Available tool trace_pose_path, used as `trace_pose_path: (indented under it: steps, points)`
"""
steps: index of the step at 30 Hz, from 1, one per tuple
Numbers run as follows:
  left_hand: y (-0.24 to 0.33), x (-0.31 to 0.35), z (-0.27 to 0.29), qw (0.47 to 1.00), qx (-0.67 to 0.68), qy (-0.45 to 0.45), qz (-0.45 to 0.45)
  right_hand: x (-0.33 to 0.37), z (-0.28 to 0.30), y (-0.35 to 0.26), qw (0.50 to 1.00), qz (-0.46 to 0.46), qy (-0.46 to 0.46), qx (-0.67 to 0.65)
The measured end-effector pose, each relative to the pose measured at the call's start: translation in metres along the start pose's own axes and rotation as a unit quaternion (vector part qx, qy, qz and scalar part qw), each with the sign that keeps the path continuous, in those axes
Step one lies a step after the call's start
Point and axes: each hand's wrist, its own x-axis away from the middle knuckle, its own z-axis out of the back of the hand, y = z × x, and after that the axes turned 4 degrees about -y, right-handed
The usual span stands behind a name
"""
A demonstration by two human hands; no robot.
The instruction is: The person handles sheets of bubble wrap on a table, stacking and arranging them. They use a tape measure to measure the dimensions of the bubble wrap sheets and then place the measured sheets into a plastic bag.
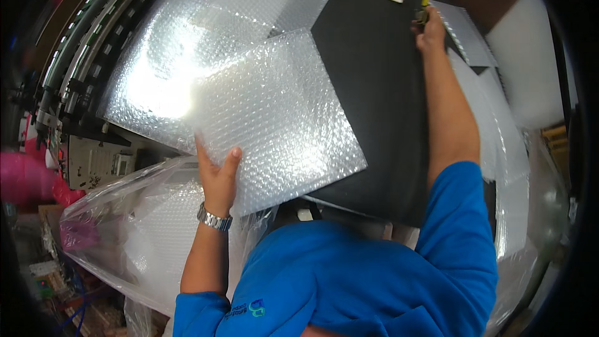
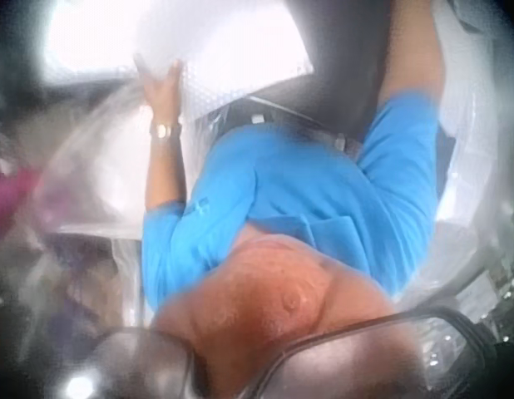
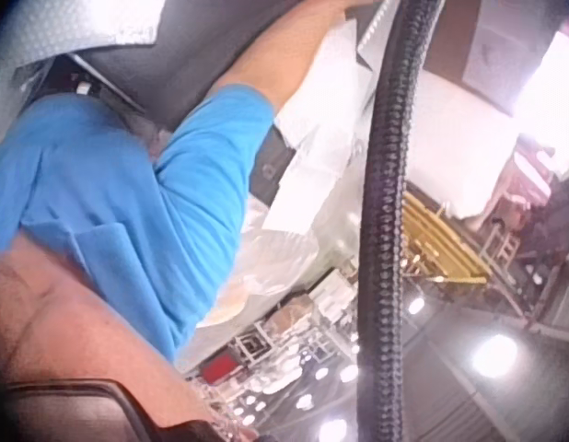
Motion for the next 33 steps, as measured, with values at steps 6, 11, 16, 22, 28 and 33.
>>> trace_pose_path:
  steps: [6, 11, 16, 22, 28, 33]
  points:
    - [0.039, -0.004, -0.014, 0.99, -0.029, -0.046, -0.127, 0.174, -0.025, -0.048, 0.965, -0.152, -0.134, -0.168]
    - [0.058, -0.002, -0.017, 0.984, 0.009, -0.089, -0.156, 0.242, -0.016, -0.044, 0.957, -0.16, -0.168, -0.176]
    - [0.029, -0.015, -0.011, 0.982, -0.053, -0.077, -0.167, 0.253, 0.006, -0.028, 0.956, -0.145, -0.242, -0.081]
    - [0.013, -0.027, 0.003, 0.973, 0.12, -0.187, 0.067, 0.247, 0.034, -0.067, 0.94, -0.114, -0.278, 0.162]
    - [-0.013, -0.044, 0.011, 0.979, 0.026, -0.201, 0.015, 0.241, 0.037, -0.07, 0.93, -0.105, -0.227, 0.269]
    - [0.02, -0.034, 0.001, 0.972, 0.044, -0.224, 0.054, 0.238, 0.041, -0.067, 0.926, -0.087, -0.243, 0.277]
